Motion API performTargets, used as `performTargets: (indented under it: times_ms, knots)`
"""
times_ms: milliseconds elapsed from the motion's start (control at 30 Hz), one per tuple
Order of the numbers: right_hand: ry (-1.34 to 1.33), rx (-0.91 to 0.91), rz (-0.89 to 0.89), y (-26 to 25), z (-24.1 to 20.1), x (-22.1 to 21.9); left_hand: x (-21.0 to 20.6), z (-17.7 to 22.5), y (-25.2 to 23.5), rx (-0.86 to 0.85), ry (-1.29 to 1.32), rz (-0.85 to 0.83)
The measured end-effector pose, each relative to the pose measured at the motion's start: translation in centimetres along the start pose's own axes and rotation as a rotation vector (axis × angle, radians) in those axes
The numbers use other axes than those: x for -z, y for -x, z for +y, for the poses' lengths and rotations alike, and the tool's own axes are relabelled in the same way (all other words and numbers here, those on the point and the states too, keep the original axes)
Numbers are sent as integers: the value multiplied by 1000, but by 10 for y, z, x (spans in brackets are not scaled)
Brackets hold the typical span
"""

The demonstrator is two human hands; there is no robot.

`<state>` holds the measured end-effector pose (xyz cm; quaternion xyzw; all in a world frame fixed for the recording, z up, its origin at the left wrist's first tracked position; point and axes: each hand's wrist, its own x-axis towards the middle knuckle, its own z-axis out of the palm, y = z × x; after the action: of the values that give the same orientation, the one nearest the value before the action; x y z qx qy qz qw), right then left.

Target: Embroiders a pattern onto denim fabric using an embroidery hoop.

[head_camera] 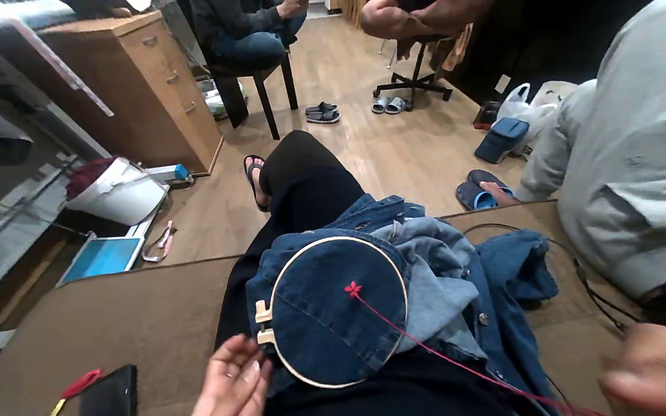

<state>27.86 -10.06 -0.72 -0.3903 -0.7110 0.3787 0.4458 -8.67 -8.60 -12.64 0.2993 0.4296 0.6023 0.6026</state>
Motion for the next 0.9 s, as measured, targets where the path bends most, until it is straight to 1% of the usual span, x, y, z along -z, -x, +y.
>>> performTargets:
  times_ms: [33,67,100,167,267,300,333,400,467,533,600,633,667,767,833,900]
  knots:
    - [-54,-10,13,-3,9,-9,-2,2,3,143,108,-14]
    - [-108,-8,34,-7,18,-20,-4,4,4,224,163,-24]
    - [-145,-6,64,-12,27,-32,-6,6,5,253,179,-26]
    - [-171,0,127,-19,43,-52,-6,7,8,229,112,-41]
    - [-193,-30,203,-25,57,-69,5,5,13,112,-163,-28]
    - [-202,-37,222,-27,61,-73,10,4,15,120,-210,-29]
    - [-195,-37,238,-28,66,-78,14,4,16,162,-220,-45]
    - [-116,-31,267,-30,79,-92,19,4,15,261,-183,-139]
    - [-59,-25,290,-30,93,-110,19,6,13,327,-100,-179]
    - [-78,-33,329,-32,103,-125,14,8,11,350,14,-217]
    - [-116,-42,392,-35,104,-134,11,5,6,339,154,-330]
    - [-144,-44,415,-38,103,-135,12,2,-1,318,223,-428]
    - [-166,-41,428,-40,102,-136,12,-2,-9,285,290,-529]
    - [-157,-17,429,-46,103,-137,2,-11,-27,155,423,-759]
    - [-137,-8,431,-48,104,-136,-6,-14,-41,113,426,-900]
    - [-137,-1,426,-49,105,-134,-8,-11,-55,35,319,-984]
